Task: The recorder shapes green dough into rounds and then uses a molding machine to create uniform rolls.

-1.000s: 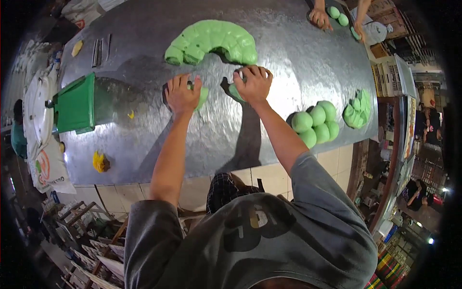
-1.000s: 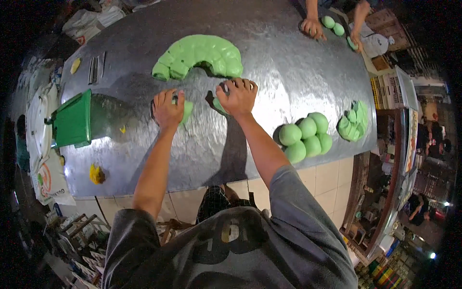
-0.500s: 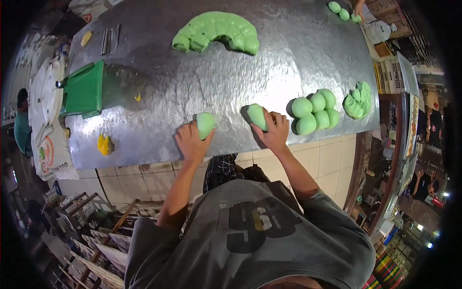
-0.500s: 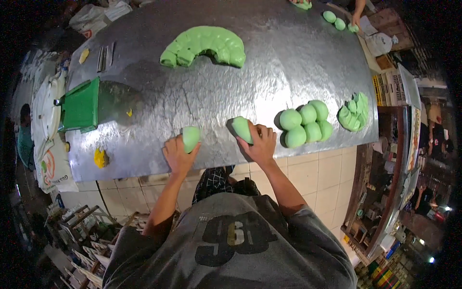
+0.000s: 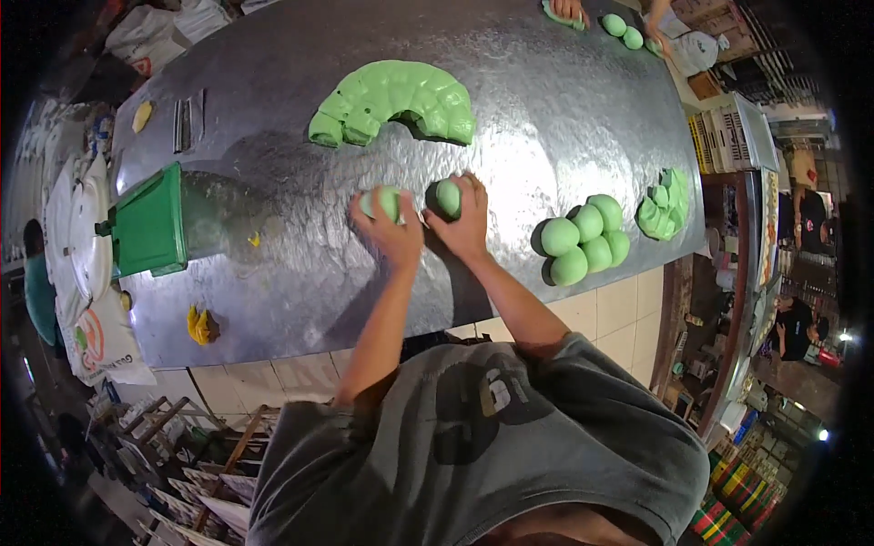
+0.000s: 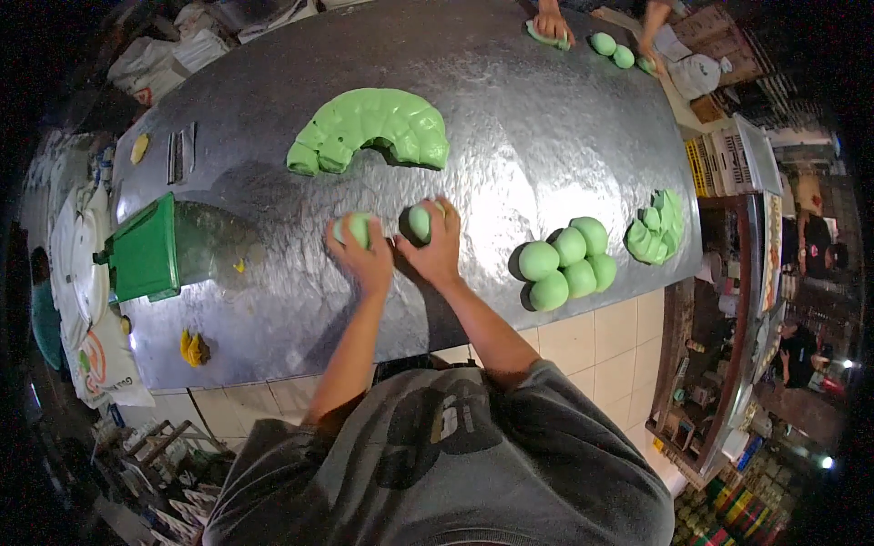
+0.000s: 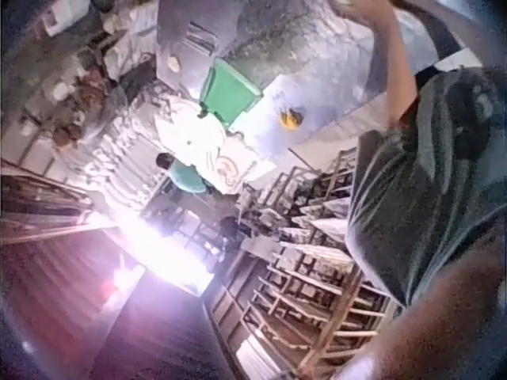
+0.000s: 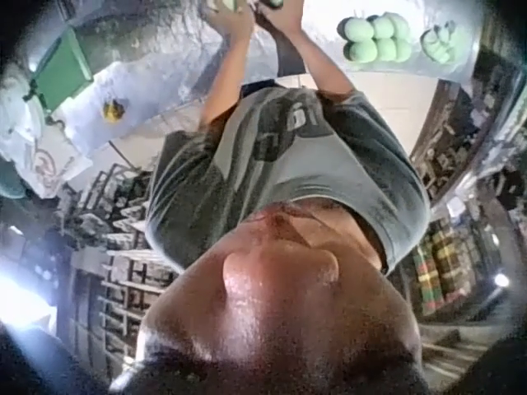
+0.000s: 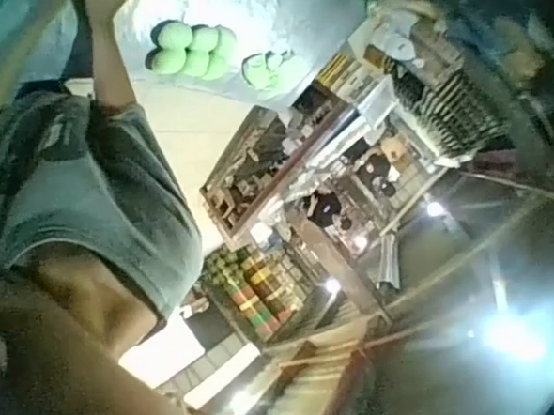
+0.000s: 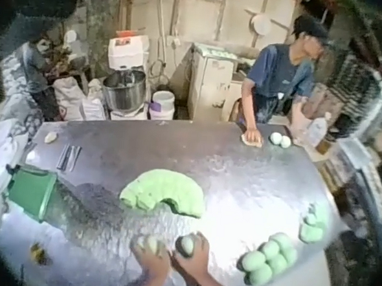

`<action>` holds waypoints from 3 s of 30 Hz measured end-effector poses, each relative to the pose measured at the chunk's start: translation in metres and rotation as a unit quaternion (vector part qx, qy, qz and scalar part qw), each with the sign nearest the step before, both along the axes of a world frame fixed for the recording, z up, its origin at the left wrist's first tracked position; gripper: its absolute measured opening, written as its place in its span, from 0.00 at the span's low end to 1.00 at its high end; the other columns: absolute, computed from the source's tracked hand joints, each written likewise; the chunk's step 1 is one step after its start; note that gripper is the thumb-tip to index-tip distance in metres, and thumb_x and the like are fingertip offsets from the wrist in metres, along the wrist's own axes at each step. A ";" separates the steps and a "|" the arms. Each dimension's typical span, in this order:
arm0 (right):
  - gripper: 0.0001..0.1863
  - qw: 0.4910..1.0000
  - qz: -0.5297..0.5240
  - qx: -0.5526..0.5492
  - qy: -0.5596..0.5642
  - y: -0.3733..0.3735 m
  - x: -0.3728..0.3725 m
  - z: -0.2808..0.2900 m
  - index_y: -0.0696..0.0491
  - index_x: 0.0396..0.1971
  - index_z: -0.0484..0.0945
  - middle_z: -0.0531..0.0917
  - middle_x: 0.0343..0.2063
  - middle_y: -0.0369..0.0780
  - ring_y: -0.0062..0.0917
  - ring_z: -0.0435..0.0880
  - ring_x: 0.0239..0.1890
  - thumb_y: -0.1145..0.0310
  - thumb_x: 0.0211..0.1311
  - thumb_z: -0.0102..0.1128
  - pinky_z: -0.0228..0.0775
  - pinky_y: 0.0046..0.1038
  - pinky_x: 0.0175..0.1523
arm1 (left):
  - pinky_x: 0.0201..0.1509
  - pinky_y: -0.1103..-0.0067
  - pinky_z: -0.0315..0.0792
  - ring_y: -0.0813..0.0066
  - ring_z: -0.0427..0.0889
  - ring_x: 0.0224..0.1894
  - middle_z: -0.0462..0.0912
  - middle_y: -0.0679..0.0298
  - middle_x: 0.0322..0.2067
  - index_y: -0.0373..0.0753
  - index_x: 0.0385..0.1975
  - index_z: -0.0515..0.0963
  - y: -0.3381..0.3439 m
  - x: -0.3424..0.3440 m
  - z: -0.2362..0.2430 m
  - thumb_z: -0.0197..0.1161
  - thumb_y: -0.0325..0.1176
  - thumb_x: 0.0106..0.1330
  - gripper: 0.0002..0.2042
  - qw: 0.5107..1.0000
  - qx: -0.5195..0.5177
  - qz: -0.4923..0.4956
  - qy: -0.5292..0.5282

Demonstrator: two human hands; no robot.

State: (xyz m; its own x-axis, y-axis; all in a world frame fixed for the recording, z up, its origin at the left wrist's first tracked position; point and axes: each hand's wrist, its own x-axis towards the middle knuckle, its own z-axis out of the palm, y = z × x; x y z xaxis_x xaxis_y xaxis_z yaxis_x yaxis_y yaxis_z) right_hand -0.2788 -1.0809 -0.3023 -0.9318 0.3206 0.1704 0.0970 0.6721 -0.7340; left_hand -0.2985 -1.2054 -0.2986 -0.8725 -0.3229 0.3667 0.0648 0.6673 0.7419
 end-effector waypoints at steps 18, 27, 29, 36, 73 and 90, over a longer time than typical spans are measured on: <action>0.33 0.963 -0.061 0.232 -0.126 0.074 0.139 0.093 0.54 0.56 0.70 0.70 0.49 0.52 0.44 0.68 0.50 0.57 0.51 0.69 0.60 0.43 0.55 | 0.62 0.76 0.60 0.74 0.67 0.60 0.73 0.59 0.57 0.38 0.60 0.65 -0.078 -0.010 0.084 0.50 0.37 0.72 0.20 0.858 0.338 -0.292 -0.253; 0.40 0.915 0.056 -0.386 -0.103 -0.040 -0.025 0.041 0.51 0.62 0.57 0.67 0.52 0.47 0.32 0.71 0.49 0.67 0.52 0.69 0.65 0.32 0.54 | 0.56 0.63 0.67 0.51 0.71 0.53 0.73 0.53 0.51 0.41 0.55 0.66 -0.118 -0.142 0.034 0.62 0.24 0.51 0.28 0.972 -0.146 -0.183 0.010; 0.40 0.910 0.064 -0.409 -0.011 -0.084 -0.093 0.019 0.50 0.63 0.55 0.67 0.50 0.46 0.31 0.71 0.49 0.69 0.51 0.68 0.65 0.32 0.53 | 0.54 0.62 0.67 0.49 0.72 0.53 0.72 0.52 0.51 0.42 0.56 0.65 -0.120 -0.187 0.035 0.63 0.24 0.48 0.30 0.955 -0.138 -0.261 -0.023; 0.22 0.924 -0.160 -0.342 0.066 -0.122 -0.179 -0.018 0.50 0.44 0.66 0.72 0.36 0.38 0.23 0.72 0.37 0.78 0.49 0.62 0.66 0.23 0.43 | 0.52 0.64 0.69 0.47 0.72 0.53 0.75 0.49 0.47 0.39 0.49 0.69 -0.141 -0.209 0.032 0.64 0.28 0.48 0.24 0.893 -0.056 -0.380 -0.236; 0.45 0.956 0.133 0.221 -0.141 -0.022 0.119 0.026 0.64 0.67 0.46 0.51 0.64 0.61 0.56 0.46 0.68 0.48 0.62 0.53 0.39 0.50 0.70 | 0.61 0.55 0.59 0.48 0.64 0.58 0.66 0.49 0.56 0.32 0.57 0.65 -0.132 0.062 -0.002 0.57 0.50 0.62 0.31 0.933 -0.328 -0.104 -0.107; 0.18 0.957 0.188 0.210 -0.068 -0.043 0.081 0.051 0.48 0.19 0.81 0.82 0.22 0.42 0.36 0.81 0.26 0.49 0.55 0.58 0.70 0.39 0.34 | 0.31 0.68 0.70 0.55 0.78 0.22 0.77 0.55 0.18 0.37 0.17 0.75 -0.109 0.102 0.020 0.57 0.54 0.61 0.24 0.952 -0.254 -0.169 -0.019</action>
State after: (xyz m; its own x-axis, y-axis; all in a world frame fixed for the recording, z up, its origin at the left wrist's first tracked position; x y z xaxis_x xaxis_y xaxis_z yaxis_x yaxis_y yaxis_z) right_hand -0.1980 -1.1240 -0.2517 -0.9905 -0.1123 0.0800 -0.1347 0.9110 -0.3898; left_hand -0.1964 -1.3141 -0.2786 -0.9112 0.1886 0.3663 0.3180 0.8872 0.3343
